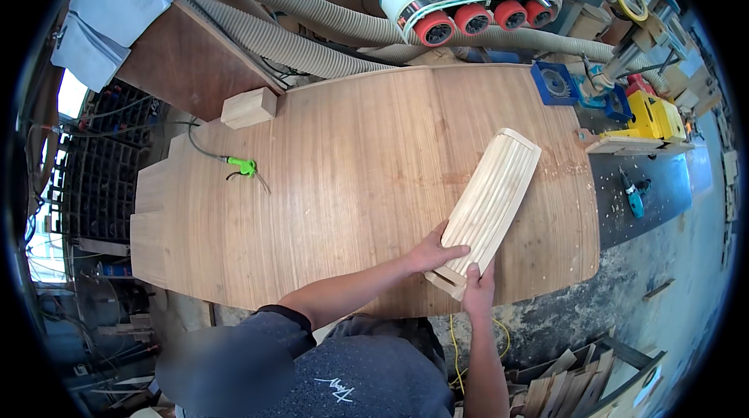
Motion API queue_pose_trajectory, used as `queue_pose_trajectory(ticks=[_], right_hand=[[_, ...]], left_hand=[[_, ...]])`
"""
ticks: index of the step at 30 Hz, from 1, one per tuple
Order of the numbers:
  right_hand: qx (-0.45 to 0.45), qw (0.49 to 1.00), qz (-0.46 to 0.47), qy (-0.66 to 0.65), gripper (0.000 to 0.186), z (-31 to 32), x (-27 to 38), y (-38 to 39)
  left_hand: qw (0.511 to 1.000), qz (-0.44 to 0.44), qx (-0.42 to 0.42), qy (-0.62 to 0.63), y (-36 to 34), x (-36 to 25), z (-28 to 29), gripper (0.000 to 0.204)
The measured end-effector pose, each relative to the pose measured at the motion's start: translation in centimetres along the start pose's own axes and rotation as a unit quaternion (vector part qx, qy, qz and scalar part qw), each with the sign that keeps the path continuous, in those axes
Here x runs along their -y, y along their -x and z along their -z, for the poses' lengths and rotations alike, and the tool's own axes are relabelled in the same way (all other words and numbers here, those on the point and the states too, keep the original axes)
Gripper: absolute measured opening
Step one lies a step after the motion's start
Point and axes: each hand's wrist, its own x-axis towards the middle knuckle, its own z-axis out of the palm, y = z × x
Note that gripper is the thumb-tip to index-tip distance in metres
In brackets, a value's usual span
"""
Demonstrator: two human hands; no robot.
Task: The person uses a handheld router to cut grooves into a stack of wooden planks on a workbench. They apply glue to the grooves and continue routing the wood pieces.
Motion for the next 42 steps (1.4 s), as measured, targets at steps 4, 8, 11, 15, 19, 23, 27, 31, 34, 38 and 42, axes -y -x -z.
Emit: queue_pose_trajectory(ticks=[4,8,11,15,19,23,27,31,34,38,42], right_hand=[[-0.057,0.993,0.006,0.102,0.056,3.0,-3.4,0.0],[-0.042,0.997,-0.038,0.059,0.063,1.3,1.6,0.4],[-0.056,0.997,-0.009,0.048,0.063,0.8,0.1,0.9],[-0.028,0.998,0.048,0.034,0.063,1.3,-4.3,3.3],[0.015,0.996,0.021,0.083,0.085,1.0,-6.8,7.0],[-0.011,0.993,-0.017,0.12,0.069,2.0,-6.1,11.7],[-0.002,0.994,-0.084,0.066,0.058,3.3,-9.4,14.9],[-0.119,0.989,-0.085,-0.002,0.047,4.7,-12.8,20.1],[-0.158,0.981,-0.108,0.013,0.05,6.0,-16.8,24.6],[-0.174,0.958,-0.226,0.024,0.052,6.5,-21.5,30.3],[-0.268,0.929,-0.254,-0.007,0.047,5.6,-24.5,36.8]], left_hand=[[0.998,0.034,0.053,0.026,1.7,-2.2,-1.2,0.107],[0.999,0.009,0.032,0.041,2.0,0.7,-0.1,0.101],[1.0,0.0,0.031,0.001,1.8,1.6,0.5,0.1],[0.991,0.089,0.047,-0.091,2.1,-0.2,0.2,0.085],[0.994,0.082,0.068,-0.03,1.6,0.0,0.8,0.071],[0.995,0.061,0.08,-0.005,0.3,-1.5,1.5,0.068],[0.986,0.009,-0.003,-0.167,-2.6,-2.8,2.6,0.088],[0.914,-0.195,-0.104,-0.341,-3.0,-5.4,-0.8,0.094],[0.875,-0.313,-0.026,-0.369,1.9,-7.7,-8.7,0.087],[0.785,-0.406,0.093,-0.459,6.0,-5.6,-17.3,0.072],[0.78,-0.357,0.324,-0.399,10.5,-1.3,-24.6,0.061]])
